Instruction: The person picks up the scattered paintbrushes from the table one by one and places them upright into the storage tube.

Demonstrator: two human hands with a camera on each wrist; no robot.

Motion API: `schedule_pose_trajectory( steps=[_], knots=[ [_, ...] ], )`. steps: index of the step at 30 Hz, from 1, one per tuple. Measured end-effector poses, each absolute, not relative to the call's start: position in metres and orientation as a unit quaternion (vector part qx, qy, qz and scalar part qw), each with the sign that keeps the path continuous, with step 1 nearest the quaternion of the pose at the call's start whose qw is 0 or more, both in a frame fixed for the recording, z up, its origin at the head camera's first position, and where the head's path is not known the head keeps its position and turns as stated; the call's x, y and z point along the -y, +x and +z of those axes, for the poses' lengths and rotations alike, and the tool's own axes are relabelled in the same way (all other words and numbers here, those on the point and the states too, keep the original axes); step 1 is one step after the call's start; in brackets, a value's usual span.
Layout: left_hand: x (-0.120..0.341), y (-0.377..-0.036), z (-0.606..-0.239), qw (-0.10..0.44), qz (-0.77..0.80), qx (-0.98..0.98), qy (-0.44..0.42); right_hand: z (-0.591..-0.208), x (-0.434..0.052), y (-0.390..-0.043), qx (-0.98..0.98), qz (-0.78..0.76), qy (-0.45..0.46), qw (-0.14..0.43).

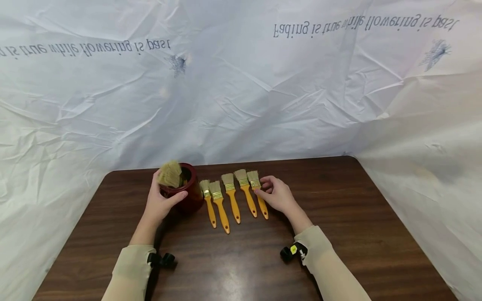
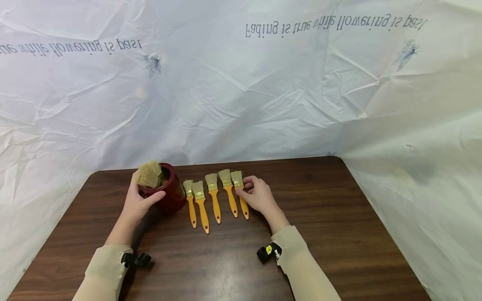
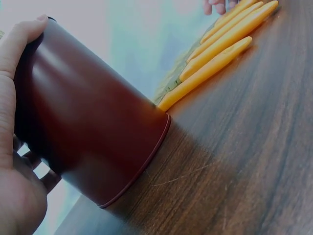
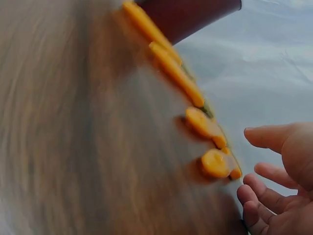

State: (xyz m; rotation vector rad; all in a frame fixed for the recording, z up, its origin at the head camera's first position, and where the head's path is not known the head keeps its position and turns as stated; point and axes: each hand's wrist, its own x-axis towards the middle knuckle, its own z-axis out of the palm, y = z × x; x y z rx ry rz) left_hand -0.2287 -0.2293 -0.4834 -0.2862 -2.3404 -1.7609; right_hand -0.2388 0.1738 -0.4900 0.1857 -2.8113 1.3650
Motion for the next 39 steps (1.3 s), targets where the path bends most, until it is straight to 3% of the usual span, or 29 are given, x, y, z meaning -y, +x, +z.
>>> schedule_pose_trajectory(
  steps=[12,39],
  knots=[
    [0.228,-0.228,-0.481,0.089,-0.625,0.769,-0.098,-0.496,-0.166,-0.243,0.914,0.404,0.033,-0.018],
    [0.232,-0.228,-0.483,0.099,-0.61,0.778,-0.109,-0.493,-0.165,-0.244,0.93,0.368,0.018,0.001]
  ],
)
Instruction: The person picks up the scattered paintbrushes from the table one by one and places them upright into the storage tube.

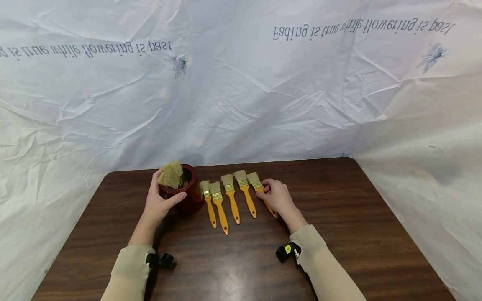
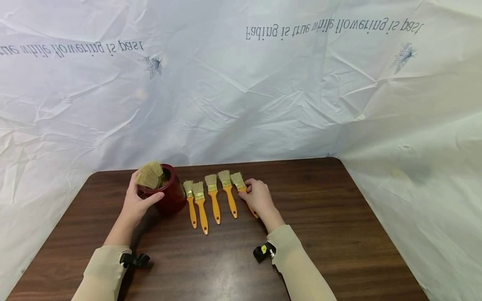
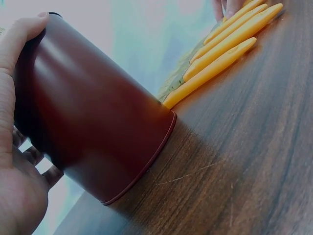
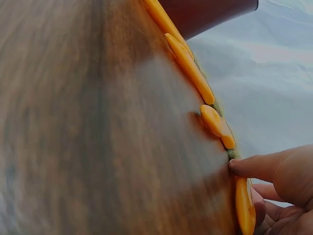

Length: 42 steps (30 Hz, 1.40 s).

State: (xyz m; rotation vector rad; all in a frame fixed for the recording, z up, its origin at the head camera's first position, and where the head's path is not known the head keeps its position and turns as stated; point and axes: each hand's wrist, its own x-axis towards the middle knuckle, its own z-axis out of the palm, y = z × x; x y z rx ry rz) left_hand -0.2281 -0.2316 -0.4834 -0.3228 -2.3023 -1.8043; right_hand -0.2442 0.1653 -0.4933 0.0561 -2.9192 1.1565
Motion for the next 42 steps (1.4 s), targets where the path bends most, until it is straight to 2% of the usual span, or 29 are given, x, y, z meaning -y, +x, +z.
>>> schedule_pose_trajectory(
  steps=[10,21,29,34,42],
  knots=[
    [0.233,-0.227,-0.482,0.101,-0.61,0.779,-0.108,-0.489,-0.173,-0.246,0.909,0.414,0.042,0.016],
    [0.234,-0.227,-0.483,0.105,-0.613,0.775,-0.113,-0.475,-0.174,-0.245,0.831,0.553,0.055,0.02],
    [0.235,-0.227,-0.484,0.105,-0.612,0.775,-0.115,-0.448,-0.165,-0.237,0.783,0.614,0.1,0.004],
    [0.235,-0.227,-0.485,0.107,-0.608,0.778,-0.116,-0.43,-0.156,-0.244,0.758,0.639,0.133,-0.01],
    [0.233,-0.229,-0.484,0.102,-0.603,0.783,-0.117,-0.39,-0.127,-0.262,0.762,0.628,0.16,0.018]
  ],
)
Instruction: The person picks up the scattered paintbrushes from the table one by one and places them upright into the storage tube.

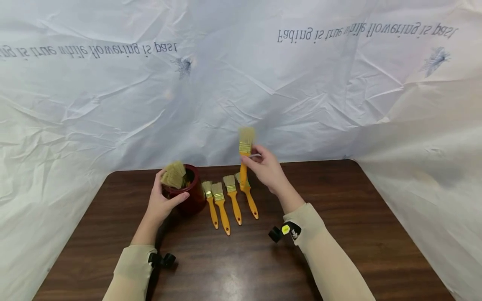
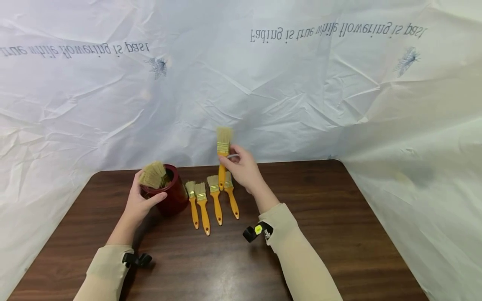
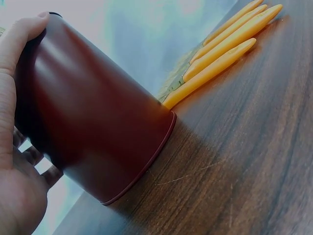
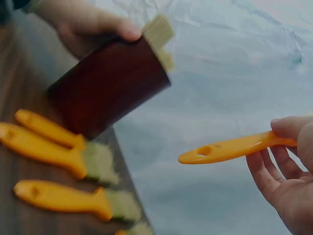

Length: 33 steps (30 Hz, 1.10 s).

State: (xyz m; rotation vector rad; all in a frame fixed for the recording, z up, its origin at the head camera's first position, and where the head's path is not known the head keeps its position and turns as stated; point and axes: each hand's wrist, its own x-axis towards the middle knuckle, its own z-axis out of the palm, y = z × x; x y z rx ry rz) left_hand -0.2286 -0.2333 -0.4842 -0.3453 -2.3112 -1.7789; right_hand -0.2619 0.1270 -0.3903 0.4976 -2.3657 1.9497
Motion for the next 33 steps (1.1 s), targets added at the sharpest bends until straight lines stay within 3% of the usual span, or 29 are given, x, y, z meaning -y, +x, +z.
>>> schedule_pose_trajectory(
  steps=[14,33],
  knots=[
    [0.23,-0.227,-0.484,0.1,-0.606,0.78,-0.121,-0.341,-0.039,-0.283,0.749,0.607,0.263,0.035],
    [0.231,-0.225,-0.48,0.104,-0.601,0.784,-0.115,-0.388,0.003,-0.282,0.862,0.412,0.293,-0.036]
  ],
)
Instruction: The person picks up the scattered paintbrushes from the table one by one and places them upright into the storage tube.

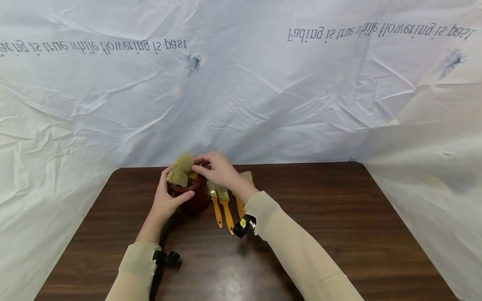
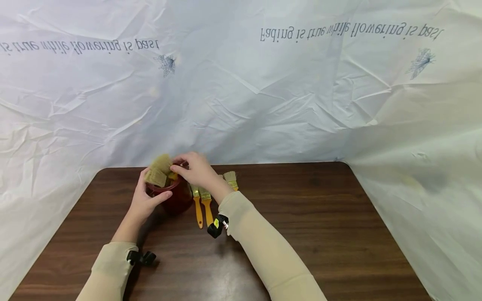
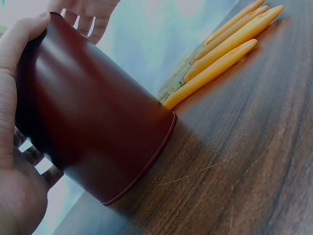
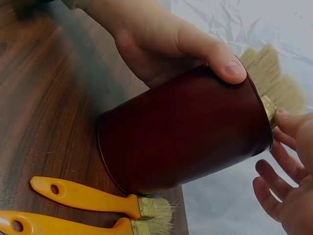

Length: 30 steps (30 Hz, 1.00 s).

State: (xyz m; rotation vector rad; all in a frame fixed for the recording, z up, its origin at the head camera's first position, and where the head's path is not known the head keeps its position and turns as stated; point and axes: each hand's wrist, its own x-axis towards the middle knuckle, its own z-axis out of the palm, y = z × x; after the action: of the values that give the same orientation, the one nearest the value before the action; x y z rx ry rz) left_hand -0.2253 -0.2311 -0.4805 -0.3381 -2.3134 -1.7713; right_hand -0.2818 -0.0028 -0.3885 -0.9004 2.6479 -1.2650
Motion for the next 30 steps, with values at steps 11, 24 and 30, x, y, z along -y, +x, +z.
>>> schedule_pose_trajectory(
  steps=[11,24,30],
  knots=[
    [0.231,-0.223,-0.481,0.105,-0.599,0.786,-0.111,-0.39,-0.015,-0.272,-0.842,-0.459,-0.282,0.026],
    [0.228,-0.235,-0.485,0.107,-0.599,0.787,-0.101,-0.397,-0.068,-0.273,-0.83,-0.499,-0.247,-0.025],
    [0.228,-0.243,-0.487,0.115,-0.604,0.781,-0.11,-0.412,-0.095,-0.279,-0.833,-0.499,-0.232,-0.061]
  ],
)
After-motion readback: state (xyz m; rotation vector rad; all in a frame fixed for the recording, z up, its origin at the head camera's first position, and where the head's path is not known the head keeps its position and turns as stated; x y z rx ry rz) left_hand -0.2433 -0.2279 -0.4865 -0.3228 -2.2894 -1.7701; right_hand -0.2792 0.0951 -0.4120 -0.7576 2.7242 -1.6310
